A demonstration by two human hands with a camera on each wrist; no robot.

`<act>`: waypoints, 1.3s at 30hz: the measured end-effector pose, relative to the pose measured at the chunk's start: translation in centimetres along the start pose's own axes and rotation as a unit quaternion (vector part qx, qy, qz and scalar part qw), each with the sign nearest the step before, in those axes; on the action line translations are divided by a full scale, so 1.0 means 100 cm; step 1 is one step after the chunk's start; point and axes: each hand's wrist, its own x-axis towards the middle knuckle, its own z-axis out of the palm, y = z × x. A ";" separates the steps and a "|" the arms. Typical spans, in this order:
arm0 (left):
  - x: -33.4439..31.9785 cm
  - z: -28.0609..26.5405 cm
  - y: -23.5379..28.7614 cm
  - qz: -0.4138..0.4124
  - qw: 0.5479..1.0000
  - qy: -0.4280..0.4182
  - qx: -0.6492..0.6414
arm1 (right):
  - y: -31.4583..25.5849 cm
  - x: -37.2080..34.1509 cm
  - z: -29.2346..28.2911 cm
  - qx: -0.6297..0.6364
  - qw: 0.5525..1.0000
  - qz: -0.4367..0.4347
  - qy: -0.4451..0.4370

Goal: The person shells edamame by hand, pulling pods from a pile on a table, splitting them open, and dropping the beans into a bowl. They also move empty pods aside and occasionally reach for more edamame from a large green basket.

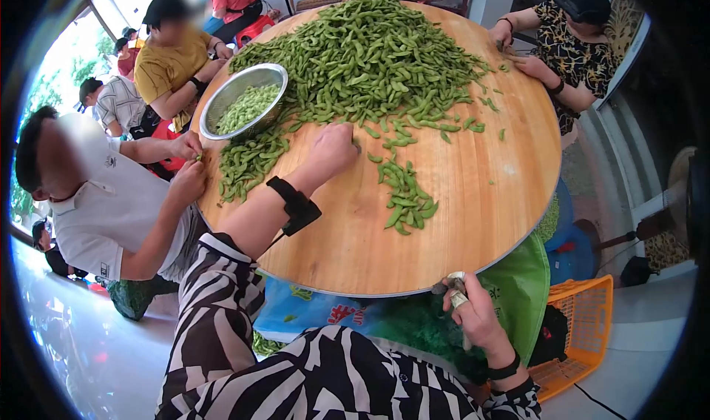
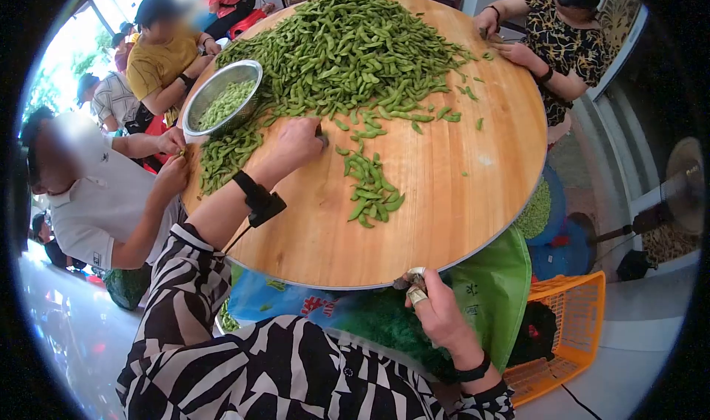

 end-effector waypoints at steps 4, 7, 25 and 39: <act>-0.010 0.008 0.004 0.020 0.997 -0.024 -0.064 | -0.003 -0.002 0.000 0.080 0.995 0.050 0.036; -0.040 -0.008 0.033 -0.018 0.951 -0.084 -0.296 | -0.013 0.004 0.004 0.098 0.993 0.064 0.030; -0.120 0.008 0.133 -0.049 0.680 -0.239 -0.691 | -0.019 0.012 0.019 0.338 0.938 -0.041 0.067; -0.122 0.008 0.135 -0.044 0.686 -0.236 -0.687 | -0.016 0.011 0.017 0.384 0.920 -0.044 0.065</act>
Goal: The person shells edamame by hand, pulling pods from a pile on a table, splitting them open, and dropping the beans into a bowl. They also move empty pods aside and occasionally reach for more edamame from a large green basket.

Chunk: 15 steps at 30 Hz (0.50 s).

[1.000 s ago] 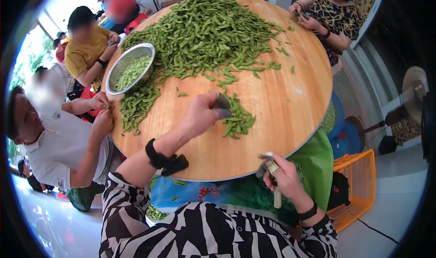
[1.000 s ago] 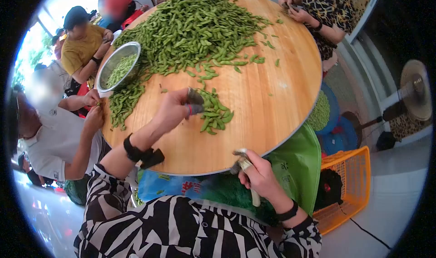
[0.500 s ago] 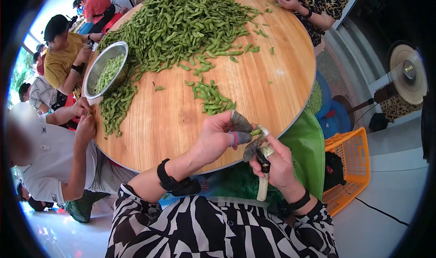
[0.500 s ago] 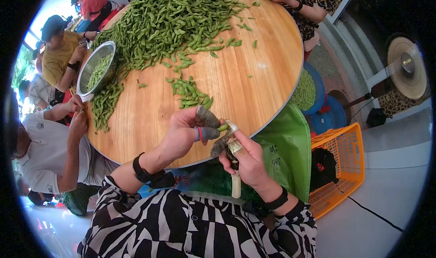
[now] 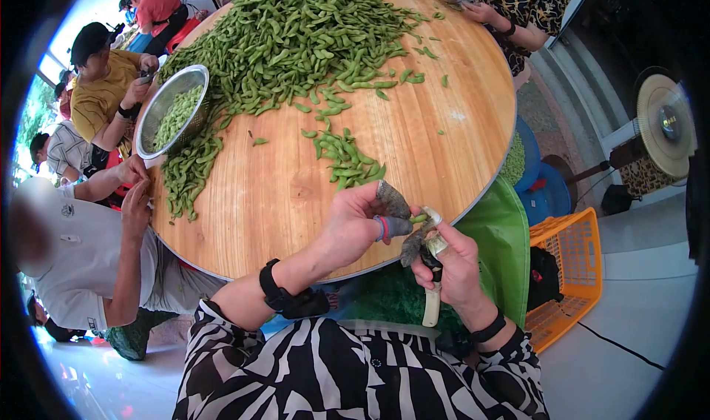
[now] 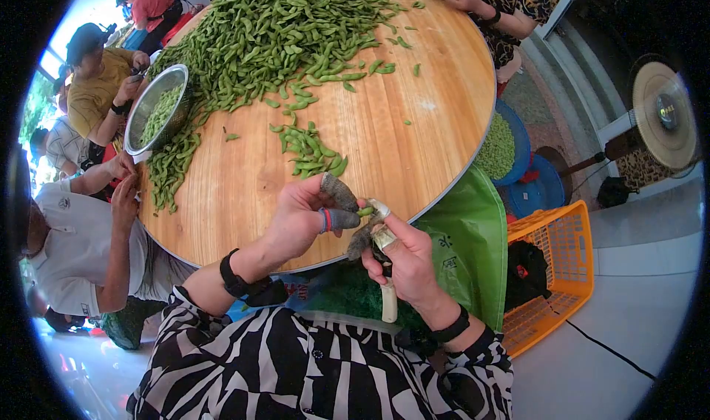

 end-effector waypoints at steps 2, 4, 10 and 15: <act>0.001 -0.002 -0.004 -0.025 0.999 -0.015 -0.040 | 0.000 0.001 -0.001 -0.006 1.000 -0.003 0.006; 0.002 -0.003 -0.008 -0.037 0.994 -0.035 -0.099 | -0.002 0.001 -0.002 -0.012 1.000 -0.009 0.013; 0.004 -0.009 -0.021 -0.101 0.931 -0.126 -0.328 | -0.007 0.000 -0.009 0.139 0.986 0.086 -0.030; 0.005 -0.011 -0.016 -0.105 0.960 -0.114 -0.232 | -0.008 0.004 -0.014 0.174 0.981 0.086 -0.029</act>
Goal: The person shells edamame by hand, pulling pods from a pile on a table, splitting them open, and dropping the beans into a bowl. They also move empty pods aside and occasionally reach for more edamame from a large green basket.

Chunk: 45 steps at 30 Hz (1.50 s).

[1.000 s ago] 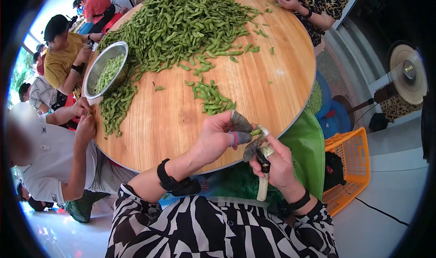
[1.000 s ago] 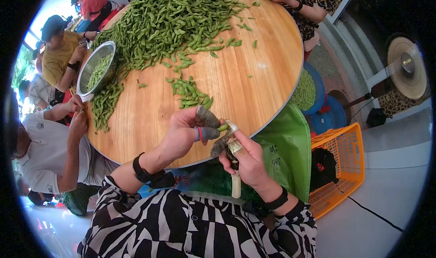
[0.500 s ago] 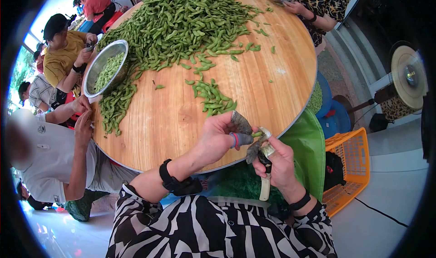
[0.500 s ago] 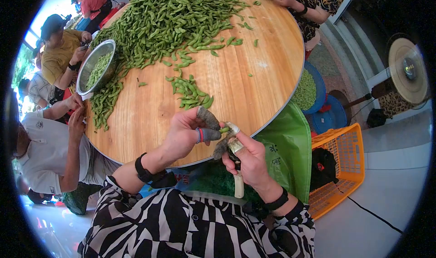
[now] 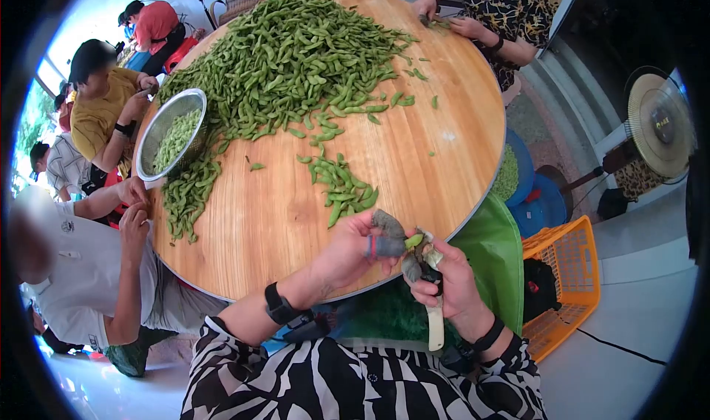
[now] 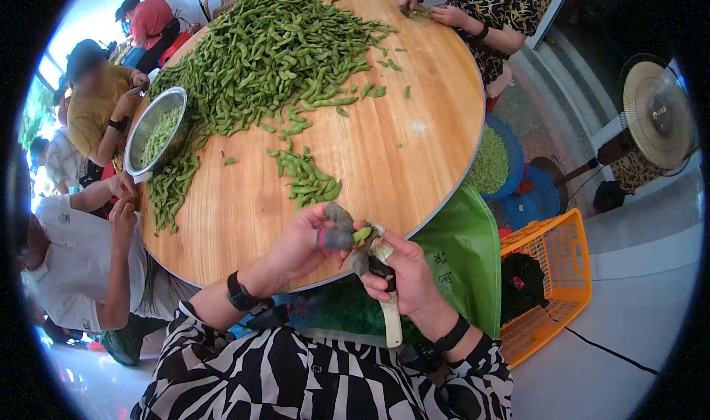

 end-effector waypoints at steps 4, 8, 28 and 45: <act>-0.011 0.024 0.004 0.159 0.904 0.078 0.389 | 0.007 0.000 -0.005 0.039 0.999 -0.003 0.000; -0.013 0.022 0.007 0.339 0.645 0.041 0.684 | 0.010 0.004 -0.007 0.070 0.997 0.007 -0.009; -0.003 0.011 0.004 -0.076 0.994 0.066 -0.036 | -0.002 0.015 0.005 -0.461 0.850 -0.232 0.102; -0.023 0.036 -0.006 0.020 0.946 0.115 0.301 | -0.003 0.003 0.013 -0.707 0.644 -0.272 0.108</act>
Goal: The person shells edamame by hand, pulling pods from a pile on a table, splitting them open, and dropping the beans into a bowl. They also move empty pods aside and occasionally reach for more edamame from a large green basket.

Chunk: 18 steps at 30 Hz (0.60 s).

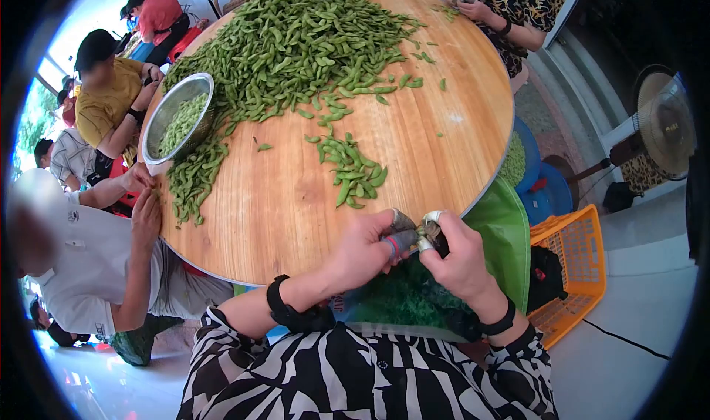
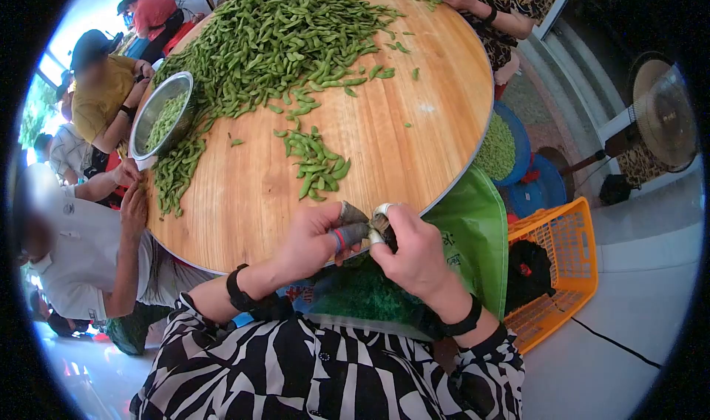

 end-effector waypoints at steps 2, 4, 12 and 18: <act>-0.007 0.005 0.002 -0.005 0.999 0.007 0.031 | 0.000 -0.003 0.002 -0.007 1.000 -0.011 0.004; -0.011 0.009 0.000 -0.008 0.998 0.019 0.066 | 0.000 -0.005 0.005 -0.011 1.000 -0.027 0.007; -0.050 -0.024 0.022 0.063 0.951 -0.084 0.292 | 0.013 -0.014 -0.005 0.011 0.995 -0.011 -0.102; -0.127 -0.116 0.046 -0.149 0.718 -0.277 0.620 | 0.013 -0.022 -0.019 -0.006 0.966 -0.019 -0.259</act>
